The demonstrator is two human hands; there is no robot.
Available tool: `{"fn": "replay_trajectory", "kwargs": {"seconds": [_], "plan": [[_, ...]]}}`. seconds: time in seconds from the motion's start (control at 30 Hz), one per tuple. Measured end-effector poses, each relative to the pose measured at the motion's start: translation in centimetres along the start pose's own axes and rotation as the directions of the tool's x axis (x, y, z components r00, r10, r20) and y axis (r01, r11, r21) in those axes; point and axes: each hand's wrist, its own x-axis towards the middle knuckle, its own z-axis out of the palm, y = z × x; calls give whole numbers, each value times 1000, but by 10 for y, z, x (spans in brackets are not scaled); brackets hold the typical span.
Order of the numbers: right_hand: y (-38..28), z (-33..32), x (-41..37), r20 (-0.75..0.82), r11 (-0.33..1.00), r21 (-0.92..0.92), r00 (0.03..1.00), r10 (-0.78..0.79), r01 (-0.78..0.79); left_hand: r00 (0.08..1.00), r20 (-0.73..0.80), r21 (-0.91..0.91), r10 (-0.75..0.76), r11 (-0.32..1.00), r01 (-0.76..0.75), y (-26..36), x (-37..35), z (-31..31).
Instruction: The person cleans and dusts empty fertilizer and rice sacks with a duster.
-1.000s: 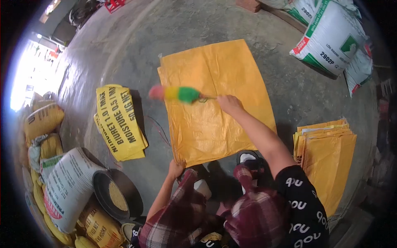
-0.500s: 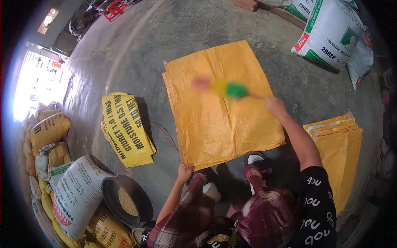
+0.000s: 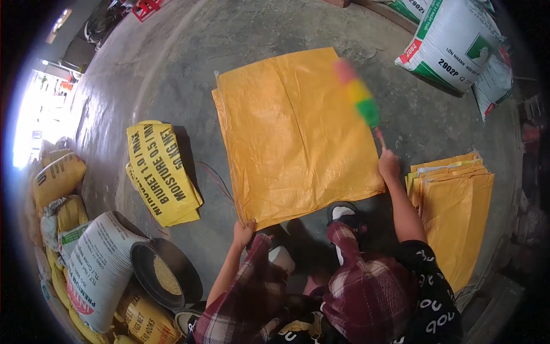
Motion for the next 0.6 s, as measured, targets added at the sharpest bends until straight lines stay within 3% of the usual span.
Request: {"fn": "replay_trajectory", "kwargs": {"seconds": [0.07,0.1,0.17,0.23,0.27,0.33,0.37,0.43,0.47,0.53,0.6], "plan": [[3,10,19,-163,943,226,944,285,-246,999,26,65,-45,997,43,3,-1,-1],[-3,5,18,-171,943,229,943,284,-242,1000,-3,-3,-4,1000,4,-5,1,1],[-24,-7,2,-180,941,309,963,198,-136,998,-42,-77,40,996,-43,-1,4,1],[-22,11,-14,-128,948,307,991,-44,82,987,106,-164,-121,977,137,23,-3,-8],[-18,15,-23,-127,948,306,990,-56,93,987,100,-173,-124,975,140,29,-3,-10],[-28,3,-41,156,968,43,956,-250,246,982,92,-416,-165,890,188,37,-3,-14],[-30,-4,-41,164,963,43,949,-269,266,981,80,-429,-176,882,193,37,0,-13],[-33,-13,-35,145,999,35,989,21,-26,985,29,-413,-172,895,169,38,10,-11],[-30,-11,-28,147,999,36,989,-3,-3,984,13,-427,-179,889,167,39,13,-11],[-26,-9,-14,-61,840,439,922,382,-319,985,41,-277,-169,945,174,45,21,-13],[-26,-29,-13,-6,848,430,938,346,-310,986,13,-337,-169,927,164,52,28,-10]]}}
